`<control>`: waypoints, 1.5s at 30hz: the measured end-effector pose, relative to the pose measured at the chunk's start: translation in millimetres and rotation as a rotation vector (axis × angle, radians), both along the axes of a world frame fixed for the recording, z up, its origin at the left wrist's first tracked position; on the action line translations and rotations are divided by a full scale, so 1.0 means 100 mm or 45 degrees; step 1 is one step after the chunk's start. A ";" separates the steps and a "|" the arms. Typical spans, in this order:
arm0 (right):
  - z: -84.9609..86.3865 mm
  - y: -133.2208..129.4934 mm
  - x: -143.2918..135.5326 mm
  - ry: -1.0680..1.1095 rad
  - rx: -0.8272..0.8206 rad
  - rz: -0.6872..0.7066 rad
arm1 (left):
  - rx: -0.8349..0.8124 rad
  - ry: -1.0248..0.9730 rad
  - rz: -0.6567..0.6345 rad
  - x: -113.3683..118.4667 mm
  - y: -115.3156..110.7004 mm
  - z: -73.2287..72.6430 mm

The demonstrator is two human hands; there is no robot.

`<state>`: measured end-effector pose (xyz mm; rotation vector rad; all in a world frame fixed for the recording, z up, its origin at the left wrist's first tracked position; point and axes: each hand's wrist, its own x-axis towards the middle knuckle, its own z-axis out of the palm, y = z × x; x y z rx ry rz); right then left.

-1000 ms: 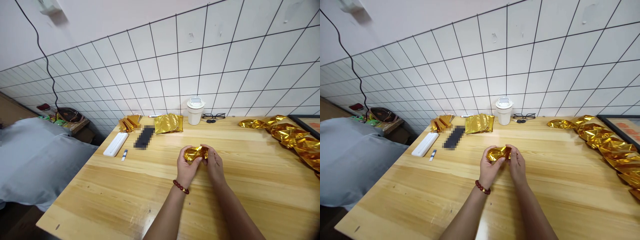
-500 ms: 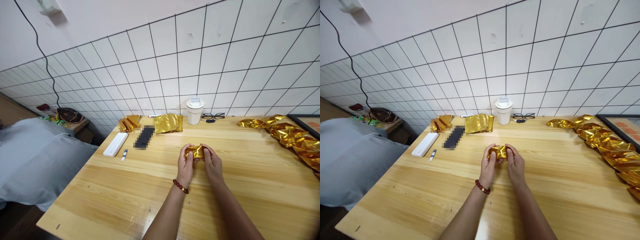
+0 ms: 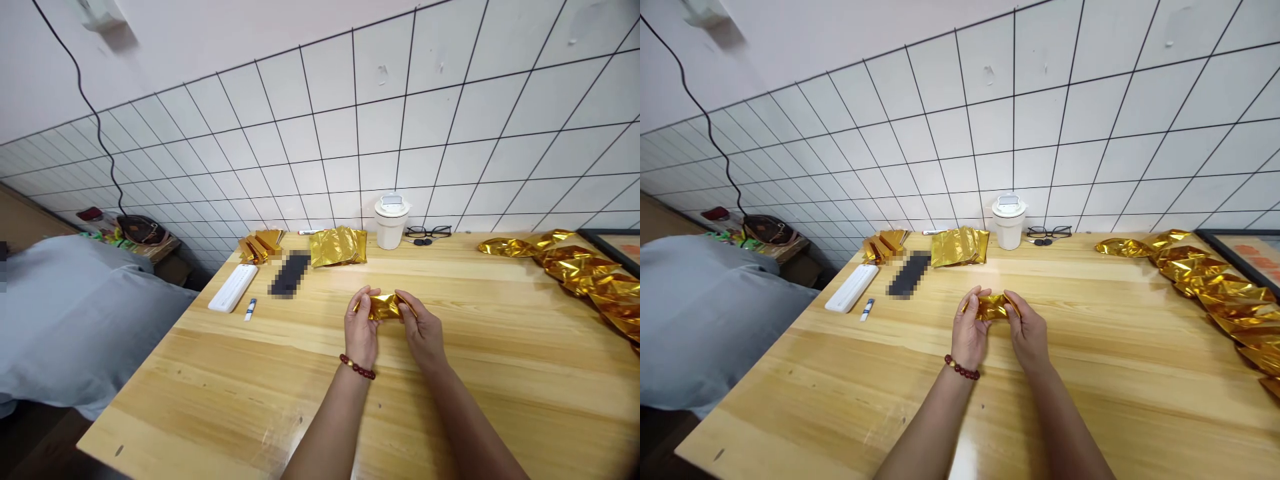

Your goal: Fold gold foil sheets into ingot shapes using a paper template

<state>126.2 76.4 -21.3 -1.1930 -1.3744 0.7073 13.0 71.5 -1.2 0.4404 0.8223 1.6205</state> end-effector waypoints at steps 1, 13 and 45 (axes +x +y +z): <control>0.00 -0.01 0.00 -0.016 0.004 0.023 | 0.006 -0.035 0.004 0.00 0.01 0.00; -0.01 -0.03 0.00 0.103 -0.031 0.086 | 0.165 0.436 0.157 -0.01 0.03 -0.05; -0.03 -0.04 0.01 0.185 -0.078 0.126 | 0.217 0.598 0.196 -0.02 0.01 -0.05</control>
